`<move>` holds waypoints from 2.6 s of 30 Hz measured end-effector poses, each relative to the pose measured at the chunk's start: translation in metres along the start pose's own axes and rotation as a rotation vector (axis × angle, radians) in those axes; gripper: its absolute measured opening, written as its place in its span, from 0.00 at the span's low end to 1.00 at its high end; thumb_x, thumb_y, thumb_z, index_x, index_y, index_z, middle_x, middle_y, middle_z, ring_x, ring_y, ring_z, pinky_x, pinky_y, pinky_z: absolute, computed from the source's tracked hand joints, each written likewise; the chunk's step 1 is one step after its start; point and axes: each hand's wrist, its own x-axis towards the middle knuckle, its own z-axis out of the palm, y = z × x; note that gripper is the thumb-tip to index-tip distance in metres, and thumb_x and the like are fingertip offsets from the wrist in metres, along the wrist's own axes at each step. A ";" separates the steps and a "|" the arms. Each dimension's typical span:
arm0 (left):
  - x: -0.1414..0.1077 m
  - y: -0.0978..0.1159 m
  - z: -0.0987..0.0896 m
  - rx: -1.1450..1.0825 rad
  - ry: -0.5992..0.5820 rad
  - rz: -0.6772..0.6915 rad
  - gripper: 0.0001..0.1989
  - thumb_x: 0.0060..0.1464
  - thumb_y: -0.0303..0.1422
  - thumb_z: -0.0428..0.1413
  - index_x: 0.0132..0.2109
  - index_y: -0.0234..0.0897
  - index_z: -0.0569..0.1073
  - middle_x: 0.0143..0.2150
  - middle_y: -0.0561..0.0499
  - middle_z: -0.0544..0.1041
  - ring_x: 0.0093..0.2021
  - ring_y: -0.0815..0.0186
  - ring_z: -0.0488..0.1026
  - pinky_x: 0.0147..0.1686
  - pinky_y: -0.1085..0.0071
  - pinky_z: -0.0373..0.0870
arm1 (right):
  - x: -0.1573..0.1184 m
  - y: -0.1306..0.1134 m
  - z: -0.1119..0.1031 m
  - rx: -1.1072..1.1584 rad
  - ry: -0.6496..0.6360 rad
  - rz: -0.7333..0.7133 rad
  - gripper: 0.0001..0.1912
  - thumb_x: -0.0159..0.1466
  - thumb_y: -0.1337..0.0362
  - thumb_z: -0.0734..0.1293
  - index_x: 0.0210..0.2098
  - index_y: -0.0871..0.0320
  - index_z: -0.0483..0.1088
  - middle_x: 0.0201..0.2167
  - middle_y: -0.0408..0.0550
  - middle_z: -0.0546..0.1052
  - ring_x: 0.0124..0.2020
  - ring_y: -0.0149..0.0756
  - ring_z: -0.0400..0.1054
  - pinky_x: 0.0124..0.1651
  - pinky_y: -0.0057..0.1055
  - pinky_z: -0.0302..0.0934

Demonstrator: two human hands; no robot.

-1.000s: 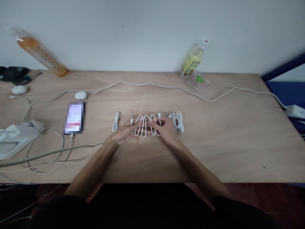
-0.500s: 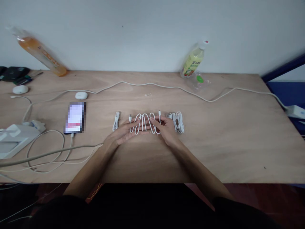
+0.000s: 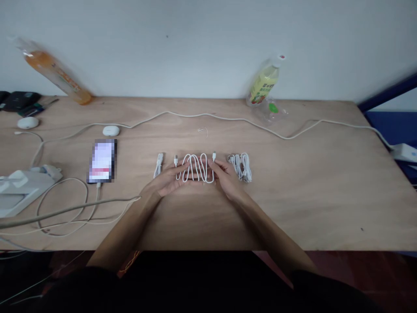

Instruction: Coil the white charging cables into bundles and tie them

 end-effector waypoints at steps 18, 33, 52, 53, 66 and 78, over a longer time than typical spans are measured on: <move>-0.006 0.002 0.001 0.106 -0.114 -0.009 0.21 0.71 0.30 0.62 0.67 0.34 0.78 0.57 0.38 0.87 0.51 0.50 0.89 0.59 0.51 0.84 | -0.008 0.004 0.012 0.237 -0.094 0.194 0.26 0.61 0.43 0.79 0.54 0.49 0.83 0.52 0.51 0.86 0.50 0.49 0.81 0.44 0.40 0.77; -0.008 0.007 0.000 0.113 -0.191 -0.011 0.31 0.75 0.32 0.56 0.80 0.44 0.62 0.68 0.35 0.80 0.64 0.45 0.82 0.64 0.43 0.79 | -0.006 0.009 0.016 0.267 -0.121 0.164 0.30 0.59 0.34 0.78 0.47 0.51 0.83 0.51 0.53 0.88 0.61 0.56 0.79 0.70 0.56 0.68; -0.003 0.005 0.004 -0.010 -0.117 -0.013 0.29 0.75 0.28 0.55 0.78 0.41 0.66 0.62 0.36 0.85 0.60 0.48 0.85 0.62 0.49 0.82 | -0.002 0.015 0.014 0.208 -0.108 0.116 0.33 0.61 0.30 0.74 0.49 0.50 0.82 0.49 0.51 0.88 0.53 0.51 0.83 0.62 0.49 0.74; -0.002 0.005 0.004 -0.006 -0.128 -0.014 0.28 0.75 0.29 0.54 0.78 0.41 0.66 0.62 0.36 0.85 0.60 0.48 0.85 0.62 0.48 0.82 | -0.002 0.015 0.015 0.227 -0.109 0.129 0.34 0.61 0.29 0.74 0.49 0.50 0.82 0.49 0.52 0.88 0.53 0.51 0.83 0.61 0.49 0.75; -0.002 0.010 -0.003 -0.150 -0.244 -0.105 0.31 0.77 0.45 0.47 0.78 0.35 0.66 0.64 0.31 0.82 0.63 0.42 0.82 0.63 0.41 0.77 | -0.006 0.006 0.015 0.282 -0.138 0.142 0.27 0.58 0.41 0.81 0.49 0.49 0.81 0.49 0.51 0.87 0.52 0.51 0.82 0.59 0.50 0.75; -0.001 0.009 -0.005 -0.117 -0.284 -0.107 0.32 0.77 0.47 0.44 0.77 0.33 0.67 0.64 0.30 0.82 0.61 0.43 0.83 0.62 0.43 0.78 | -0.007 0.006 0.015 0.290 -0.145 0.142 0.25 0.59 0.43 0.81 0.49 0.49 0.81 0.50 0.51 0.87 0.52 0.51 0.83 0.58 0.51 0.76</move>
